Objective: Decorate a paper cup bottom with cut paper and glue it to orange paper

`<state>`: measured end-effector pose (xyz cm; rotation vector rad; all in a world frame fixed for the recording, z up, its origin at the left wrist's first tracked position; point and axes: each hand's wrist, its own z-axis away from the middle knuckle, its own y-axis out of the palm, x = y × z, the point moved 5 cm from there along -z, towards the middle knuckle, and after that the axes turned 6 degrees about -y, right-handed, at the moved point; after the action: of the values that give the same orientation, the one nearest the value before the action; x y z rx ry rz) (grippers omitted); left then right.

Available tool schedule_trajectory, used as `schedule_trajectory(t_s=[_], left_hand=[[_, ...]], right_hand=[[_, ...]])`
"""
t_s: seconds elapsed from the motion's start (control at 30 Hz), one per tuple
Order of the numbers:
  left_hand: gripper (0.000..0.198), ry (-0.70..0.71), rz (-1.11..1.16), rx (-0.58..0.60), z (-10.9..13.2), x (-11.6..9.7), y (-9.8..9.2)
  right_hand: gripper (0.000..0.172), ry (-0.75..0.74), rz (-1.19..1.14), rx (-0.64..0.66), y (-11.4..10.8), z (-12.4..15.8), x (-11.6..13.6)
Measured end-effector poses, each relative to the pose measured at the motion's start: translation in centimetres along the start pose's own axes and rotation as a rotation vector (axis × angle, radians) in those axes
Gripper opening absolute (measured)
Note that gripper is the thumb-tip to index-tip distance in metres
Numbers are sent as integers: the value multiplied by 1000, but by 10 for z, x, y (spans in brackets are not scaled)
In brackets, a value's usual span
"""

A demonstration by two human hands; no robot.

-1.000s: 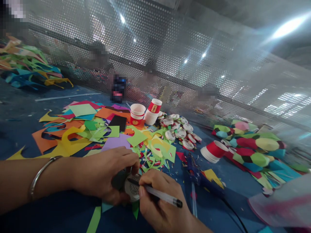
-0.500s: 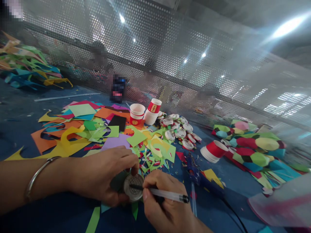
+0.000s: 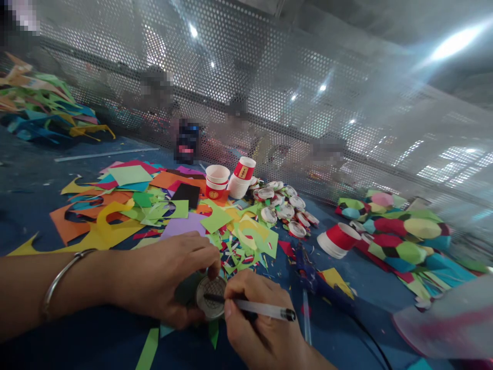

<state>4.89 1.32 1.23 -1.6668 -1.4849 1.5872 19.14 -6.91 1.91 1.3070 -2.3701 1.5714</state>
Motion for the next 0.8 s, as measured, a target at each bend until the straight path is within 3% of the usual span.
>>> schedule_trajectory(t_s=[0.33,0.63,0.8], left_hand=[[40,15,-22,-9,1,-3,-1],[43,32,-47,-21,0,-3,0],[42,43,-57,-32,0,-3,0]], right_hand=[[15,100,-116,59,7,1,-5],[19,220,-239,-45,3,8,-17],[20,210,-199,-27,2,9,-16]])
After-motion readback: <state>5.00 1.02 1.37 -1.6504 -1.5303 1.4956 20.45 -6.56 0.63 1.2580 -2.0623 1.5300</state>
